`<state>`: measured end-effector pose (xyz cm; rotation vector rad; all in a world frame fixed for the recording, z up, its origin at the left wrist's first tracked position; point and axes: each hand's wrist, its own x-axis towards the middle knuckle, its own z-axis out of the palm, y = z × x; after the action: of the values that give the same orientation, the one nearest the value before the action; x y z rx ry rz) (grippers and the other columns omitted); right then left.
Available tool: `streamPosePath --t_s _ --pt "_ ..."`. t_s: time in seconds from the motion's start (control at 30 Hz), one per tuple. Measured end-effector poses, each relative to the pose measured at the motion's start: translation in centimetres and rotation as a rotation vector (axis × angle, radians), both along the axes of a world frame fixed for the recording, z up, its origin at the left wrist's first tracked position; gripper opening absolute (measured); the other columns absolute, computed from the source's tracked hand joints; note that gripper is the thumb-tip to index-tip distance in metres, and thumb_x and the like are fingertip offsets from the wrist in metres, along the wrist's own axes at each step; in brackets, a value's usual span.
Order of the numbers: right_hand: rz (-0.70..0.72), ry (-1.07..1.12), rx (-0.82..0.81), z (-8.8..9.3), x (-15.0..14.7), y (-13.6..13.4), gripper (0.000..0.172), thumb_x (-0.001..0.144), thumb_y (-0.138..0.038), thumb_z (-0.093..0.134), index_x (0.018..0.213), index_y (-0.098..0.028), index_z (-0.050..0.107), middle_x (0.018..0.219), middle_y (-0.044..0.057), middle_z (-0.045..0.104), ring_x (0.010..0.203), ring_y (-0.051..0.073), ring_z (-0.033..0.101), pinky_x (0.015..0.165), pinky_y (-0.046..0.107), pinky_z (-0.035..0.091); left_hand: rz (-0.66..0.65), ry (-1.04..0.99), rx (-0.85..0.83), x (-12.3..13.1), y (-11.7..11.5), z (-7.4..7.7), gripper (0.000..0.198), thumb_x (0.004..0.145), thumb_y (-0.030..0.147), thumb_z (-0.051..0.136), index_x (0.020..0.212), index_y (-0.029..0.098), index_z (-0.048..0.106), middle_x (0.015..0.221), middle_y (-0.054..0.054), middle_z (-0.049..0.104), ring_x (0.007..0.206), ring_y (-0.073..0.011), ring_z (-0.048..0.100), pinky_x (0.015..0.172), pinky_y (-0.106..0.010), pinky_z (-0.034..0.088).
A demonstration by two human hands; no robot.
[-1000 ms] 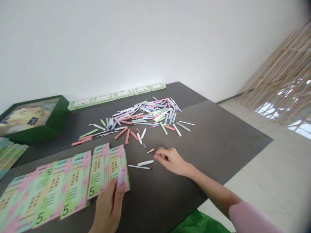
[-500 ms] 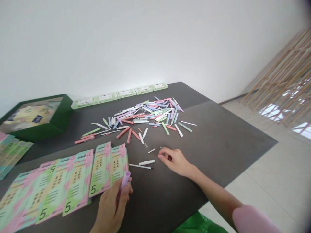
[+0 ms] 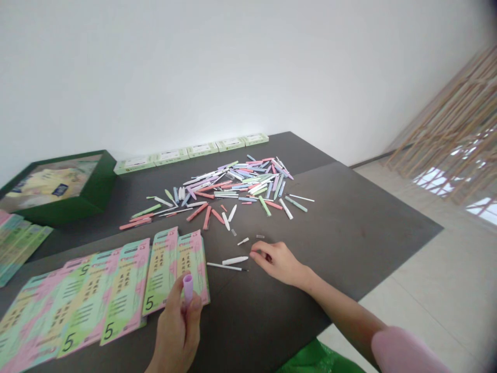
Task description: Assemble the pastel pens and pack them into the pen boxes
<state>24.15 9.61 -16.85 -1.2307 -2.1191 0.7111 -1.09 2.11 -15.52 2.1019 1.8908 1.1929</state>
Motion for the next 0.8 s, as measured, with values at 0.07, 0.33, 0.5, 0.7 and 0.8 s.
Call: streamPosePath --t_s 0.07,0.33,0.5,0.7,0.8 --pt "0.004 -0.009 0.019 -0.1 -0.1 0.0 0.025 0.096 -0.034 0.045 0.087 -0.019 0.062 0.053 -0.004 0.052 0.046 0.009 0.046 0.052 0.02 0.034 -0.058 0.086 0.086 0.1 0.2 0.4 0.037 0.096 0.044 0.038 0.113 0.014 0.053 0.084 -0.009 0.073 0.063 -0.0208 0.069 0.057 -0.029 0.053" --pt "0.028 -0.068 0.102 -0.3 -0.1 0.1 0.025 0.097 -0.031 0.043 0.086 -0.018 0.061 0.058 -0.002 0.059 0.052 0.011 0.055 0.056 0.021 0.036 -0.225 0.203 0.118 0.6 0.5 2.0 0.027 0.097 0.037 0.039 0.103 0.018 0.058 0.076 -0.003 0.074 0.06 -0.016 0.069 0.052 -0.021 0.051" --pt "0.029 -0.108 0.159 -0.9 -0.1 0.2 0.026 0.098 -0.032 0.042 0.088 -0.018 0.061 0.061 -0.001 0.062 0.052 0.011 0.056 0.056 0.022 0.034 -0.196 0.13 0.083 0.0 0.5 1.0 0.029 0.096 0.04 0.042 0.104 0.019 0.06 0.079 -0.003 0.075 0.05 -0.0145 0.064 0.05 -0.023 0.049" --pt "0.021 -0.141 0.216 -1.1 -0.1 0.2 0.026 0.099 -0.031 0.041 0.088 -0.018 0.061 0.065 0.0 0.065 0.054 0.011 0.058 0.057 0.023 0.034 -0.079 0.01 -0.041 0.0 -0.2 0.3 0.038 0.094 0.047 0.041 0.106 0.019 0.064 0.083 -0.006 0.074 0.073 -0.0204 0.071 0.066 -0.029 0.055" --pt "0.013 -0.154 0.238 -1.2 -0.2 0.3 0.026 0.099 -0.031 0.041 0.088 -0.018 0.061 0.065 0.0 0.065 0.054 0.011 0.058 0.057 0.023 0.033 -0.008 -0.027 -0.095 -0.1 -0.4 0.1 0.039 0.093 0.049 0.042 0.105 0.019 0.065 0.08 -0.006 0.073 0.081 -0.0227 0.071 0.07 -0.032 0.055"
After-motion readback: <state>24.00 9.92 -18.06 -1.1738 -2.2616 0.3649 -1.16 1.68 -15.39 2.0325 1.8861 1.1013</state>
